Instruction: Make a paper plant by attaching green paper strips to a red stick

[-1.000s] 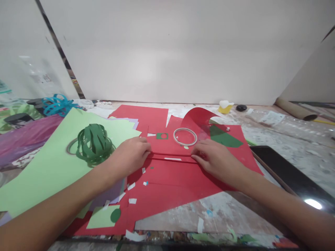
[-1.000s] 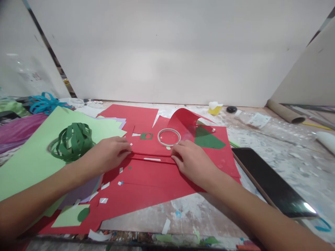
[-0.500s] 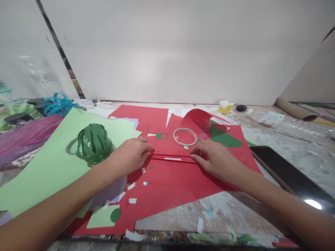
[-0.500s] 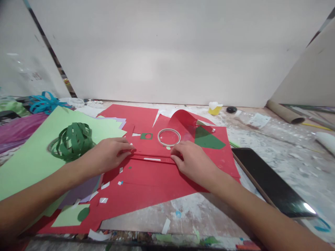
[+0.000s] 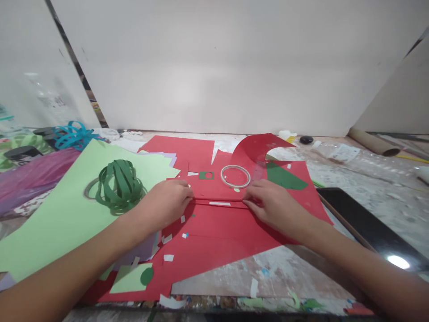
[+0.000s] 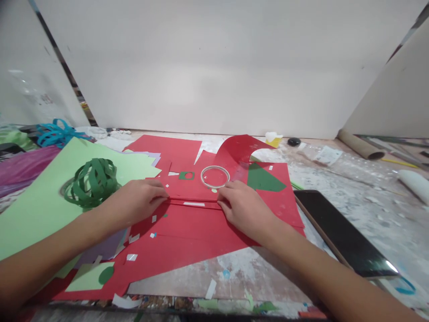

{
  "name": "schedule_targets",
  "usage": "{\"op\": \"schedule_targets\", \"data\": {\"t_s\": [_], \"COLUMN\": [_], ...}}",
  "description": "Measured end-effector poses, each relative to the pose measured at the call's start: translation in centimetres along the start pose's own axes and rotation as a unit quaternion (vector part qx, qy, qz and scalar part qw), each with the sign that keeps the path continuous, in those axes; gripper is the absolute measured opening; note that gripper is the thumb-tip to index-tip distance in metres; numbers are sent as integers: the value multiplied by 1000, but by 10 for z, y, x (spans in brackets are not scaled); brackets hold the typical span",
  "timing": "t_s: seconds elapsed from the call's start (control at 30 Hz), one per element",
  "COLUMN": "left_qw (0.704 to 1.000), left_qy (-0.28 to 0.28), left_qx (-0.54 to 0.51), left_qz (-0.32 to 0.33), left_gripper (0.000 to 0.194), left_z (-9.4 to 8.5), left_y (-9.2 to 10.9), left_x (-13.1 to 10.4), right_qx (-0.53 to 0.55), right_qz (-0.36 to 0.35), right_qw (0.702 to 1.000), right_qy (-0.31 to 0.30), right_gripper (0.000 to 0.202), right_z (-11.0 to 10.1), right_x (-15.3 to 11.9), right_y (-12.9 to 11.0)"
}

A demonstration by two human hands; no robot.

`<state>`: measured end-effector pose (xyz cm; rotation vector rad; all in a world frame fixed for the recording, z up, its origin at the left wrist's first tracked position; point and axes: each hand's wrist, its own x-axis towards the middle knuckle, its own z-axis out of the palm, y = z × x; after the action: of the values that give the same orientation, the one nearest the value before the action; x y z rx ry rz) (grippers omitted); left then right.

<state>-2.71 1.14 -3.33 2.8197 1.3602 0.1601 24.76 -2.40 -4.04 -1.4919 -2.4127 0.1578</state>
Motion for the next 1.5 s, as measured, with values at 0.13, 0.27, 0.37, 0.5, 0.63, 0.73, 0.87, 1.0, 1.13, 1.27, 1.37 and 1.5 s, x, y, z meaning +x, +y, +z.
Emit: {"op": "schedule_targets", "data": {"t_s": [0.13,0.27,0.37,0.5,0.63,0.73,0.87,1.0,1.13,1.27,1.37,1.5], "left_qw": [1000,999,997,995,994,994,991,983,952,915,889,877], "left_qy": [7,0,-10,-2,-2,-12,-22,-42,-85,-105,-93,-92], "left_qx": [-11,-44,-75,-98,-109,-109,-127,-153,-280,-388,-449,-471], "left_qz": [2,-6,-30,-32,-17,0,30,87,87,13,-5,-6], "left_gripper": [28,24,20,17,21,26,26,29,31,31,29,26], "left_z": [1,3,4,4,2,1,2,-2,-15,-30,-35,-37], "left_y": [-2,-7,-10,-10,-11,-9,4,28,40,39,37,36], "left_x": [1,4,6,6,5,6,21,46,61,58,54,51], "right_qx": [-3,19,44,42,38,35,8,-43,-95,-116,-117,-85], "right_qz": [-7,25,37,27,27,17,-16,-45,-140,-218,-231,-230], "right_qw": [1000,999,998,998,999,999,1000,998,984,959,948,947], "right_qy": [-7,-13,-18,-29,-25,-20,-10,10,54,138,184,208], "right_gripper": [21,18,15,18,15,13,15,14,12,15,16,19], "right_z": [-1,-1,-1,-1,-1,1,4,-3,-18,-29,-35,-38], "right_x": [0,2,3,3,2,1,1,3,12,29,40,41], "right_y": [0,0,1,1,0,2,3,6,20,32,29,13]}}
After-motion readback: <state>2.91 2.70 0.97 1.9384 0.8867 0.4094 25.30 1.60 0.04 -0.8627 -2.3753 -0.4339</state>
